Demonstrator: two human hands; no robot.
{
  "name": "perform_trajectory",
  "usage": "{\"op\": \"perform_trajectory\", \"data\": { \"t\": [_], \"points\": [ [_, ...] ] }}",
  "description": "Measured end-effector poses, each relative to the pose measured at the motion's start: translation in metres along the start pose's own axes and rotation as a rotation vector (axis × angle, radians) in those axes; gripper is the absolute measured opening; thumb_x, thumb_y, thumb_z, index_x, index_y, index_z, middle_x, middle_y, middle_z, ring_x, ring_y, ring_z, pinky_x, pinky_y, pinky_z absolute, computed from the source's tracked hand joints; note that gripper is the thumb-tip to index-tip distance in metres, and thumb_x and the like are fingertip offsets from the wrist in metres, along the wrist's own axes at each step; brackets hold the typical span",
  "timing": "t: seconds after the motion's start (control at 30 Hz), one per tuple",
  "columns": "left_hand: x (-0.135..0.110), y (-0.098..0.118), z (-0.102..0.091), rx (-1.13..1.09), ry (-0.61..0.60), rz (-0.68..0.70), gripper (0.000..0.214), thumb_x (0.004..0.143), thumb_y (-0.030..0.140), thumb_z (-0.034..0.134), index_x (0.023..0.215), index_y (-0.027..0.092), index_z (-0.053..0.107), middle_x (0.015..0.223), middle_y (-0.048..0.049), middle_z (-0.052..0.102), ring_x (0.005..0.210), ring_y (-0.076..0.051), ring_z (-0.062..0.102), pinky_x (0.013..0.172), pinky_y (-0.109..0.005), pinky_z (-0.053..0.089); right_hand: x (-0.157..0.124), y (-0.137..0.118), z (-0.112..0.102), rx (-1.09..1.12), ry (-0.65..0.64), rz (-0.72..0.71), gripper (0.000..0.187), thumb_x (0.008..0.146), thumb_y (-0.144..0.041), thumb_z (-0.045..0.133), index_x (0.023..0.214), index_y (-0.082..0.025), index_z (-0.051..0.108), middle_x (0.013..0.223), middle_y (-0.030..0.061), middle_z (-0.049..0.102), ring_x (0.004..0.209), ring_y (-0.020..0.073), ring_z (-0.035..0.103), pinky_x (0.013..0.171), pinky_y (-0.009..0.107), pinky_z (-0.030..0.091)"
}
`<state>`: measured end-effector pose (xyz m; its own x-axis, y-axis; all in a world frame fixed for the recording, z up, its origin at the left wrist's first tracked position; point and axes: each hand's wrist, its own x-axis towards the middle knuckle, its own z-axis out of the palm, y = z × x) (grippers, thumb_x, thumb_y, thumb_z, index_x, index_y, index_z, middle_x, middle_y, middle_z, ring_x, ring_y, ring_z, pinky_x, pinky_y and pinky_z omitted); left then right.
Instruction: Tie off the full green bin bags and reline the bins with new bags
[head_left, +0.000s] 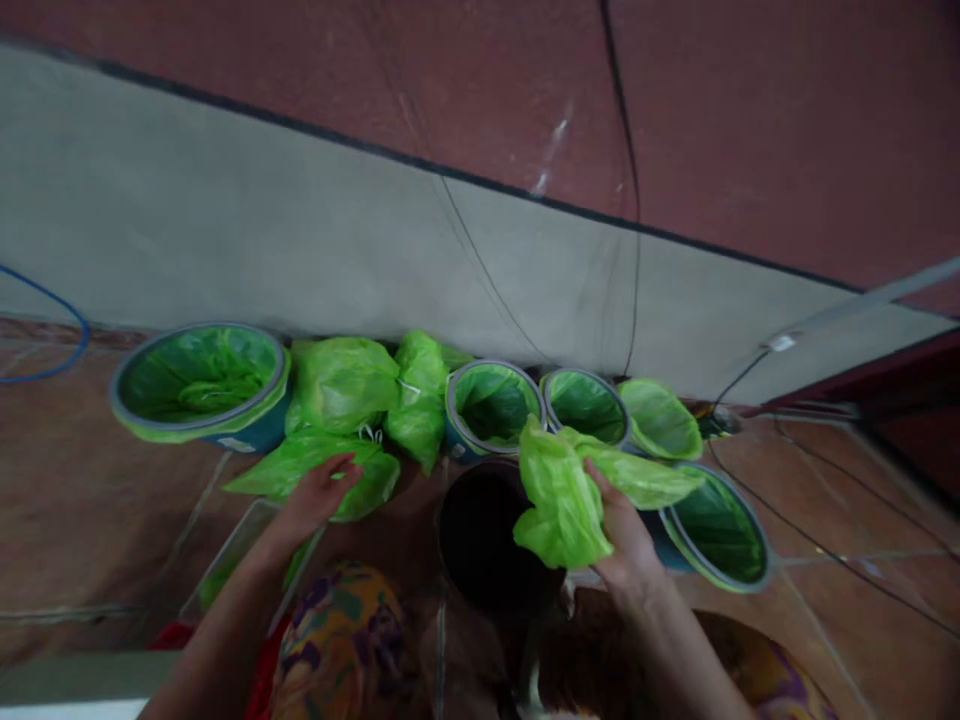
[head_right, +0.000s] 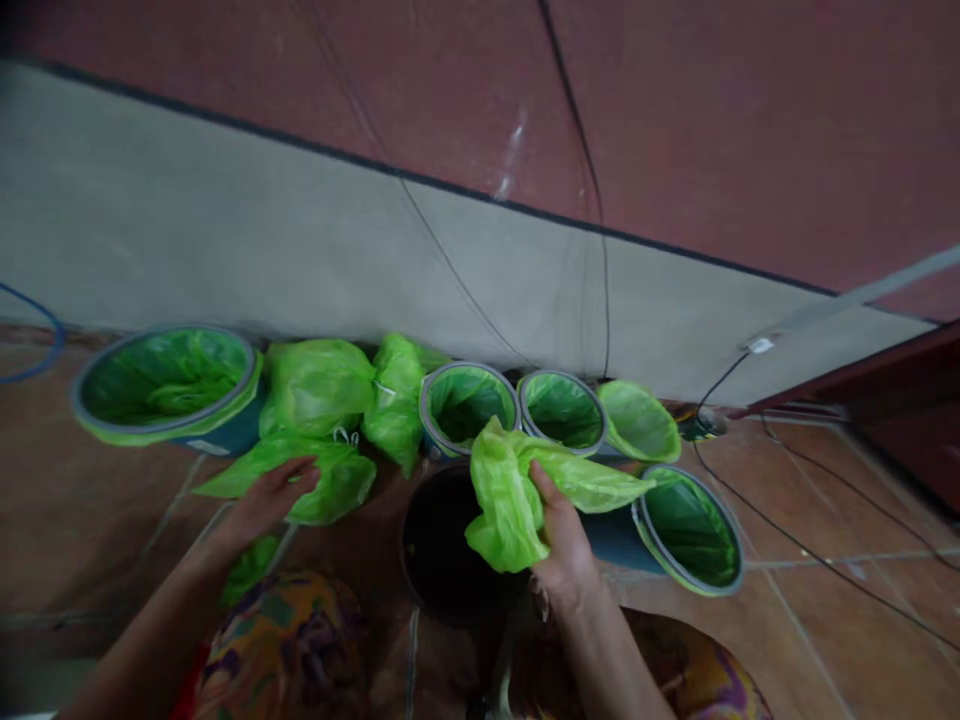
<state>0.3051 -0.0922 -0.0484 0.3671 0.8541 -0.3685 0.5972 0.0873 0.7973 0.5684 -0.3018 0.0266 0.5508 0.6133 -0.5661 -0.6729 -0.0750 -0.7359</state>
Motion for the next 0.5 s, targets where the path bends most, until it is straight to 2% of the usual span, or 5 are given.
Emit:
{"op": "perform_trajectory", "data": {
  "t": [0.1, 0.2, 0.33, 0.4, 0.5],
  "points": [
    [-0.058, 0.067, 0.03, -0.355, -0.316, 0.267, 0.068, 0.075, 0.05, 0.064, 0.134, 0.023, 0.047, 0.134, -0.0099, 0.054, 0.115, -0.027, 0.057, 0.096, -0.04, 0.046, -0.024, 0.006, 0.017, 0.088, 0.018, 0.028, 0.035, 0.075, -0.039, 0.069, 0.102, -0.018, 0.066, 0.097, 0.0068, 0.074, 0.093, 0.024, 0.069, 0.081, 0.037, 0.056],
    [-0.115, 0.11, 0.079, -0.464, -0.461, 0.405, 0.08, 0.073, 0.04, 0.07, 0.143, 0.025, 0.035, 0.142, -0.0104, 0.047, 0.122, -0.027, 0.052, 0.099, -0.039, 0.044, -0.048, 0.018, 0.025, 0.064, -0.058, -0.135, 0.042, 0.07, -0.04, 0.074, 0.107, -0.021, 0.066, 0.116, 0.0055, 0.068, 0.107, 0.0239, 0.063, 0.092, 0.037, 0.051],
    [-0.136, 0.119, 0.125, -0.501, -0.188, 0.372, 0.066, 0.072, 0.029, 0.068, 0.134, 0.018, 0.047, 0.125, -0.0101, 0.062, 0.11, -0.024, 0.06, 0.098, -0.037, 0.044, -0.068, 0.03, 0.009, -0.057, 0.012, -0.266, 0.045, 0.067, -0.041, 0.077, 0.106, -0.021, 0.067, 0.122, 0.0046, 0.065, 0.117, 0.023, 0.057, 0.101, 0.036, 0.045],
    [-0.132, 0.113, 0.129, -0.482, -0.147, 0.346, 0.046, 0.07, 0.021, 0.066, 0.116, 0.017, 0.062, 0.11, -0.0075, 0.069, 0.097, -0.022, 0.065, 0.091, -0.035, 0.048, -0.076, 0.029, -0.006, -0.044, 0.046, -0.31, 0.048, 0.065, -0.042, 0.078, 0.106, -0.021, 0.066, 0.118, 0.0054, 0.067, 0.111, 0.0241, 0.061, 0.094, 0.037, 0.05],
    [-0.13, 0.109, 0.119, -0.493, -0.077, 0.321, 0.028, 0.065, 0.019, 0.068, 0.092, 0.017, 0.071, 0.089, -0.0036, 0.073, 0.081, -0.019, 0.066, 0.077, -0.029, 0.05, -0.088, 0.016, -0.029, 0.076, 0.045, -0.385, 0.052, 0.062, -0.04, 0.08, 0.107, -0.02, 0.064, 0.107, 0.0065, 0.071, 0.093, 0.0254, 0.068, 0.074, 0.037, 0.057]
  ]
}}
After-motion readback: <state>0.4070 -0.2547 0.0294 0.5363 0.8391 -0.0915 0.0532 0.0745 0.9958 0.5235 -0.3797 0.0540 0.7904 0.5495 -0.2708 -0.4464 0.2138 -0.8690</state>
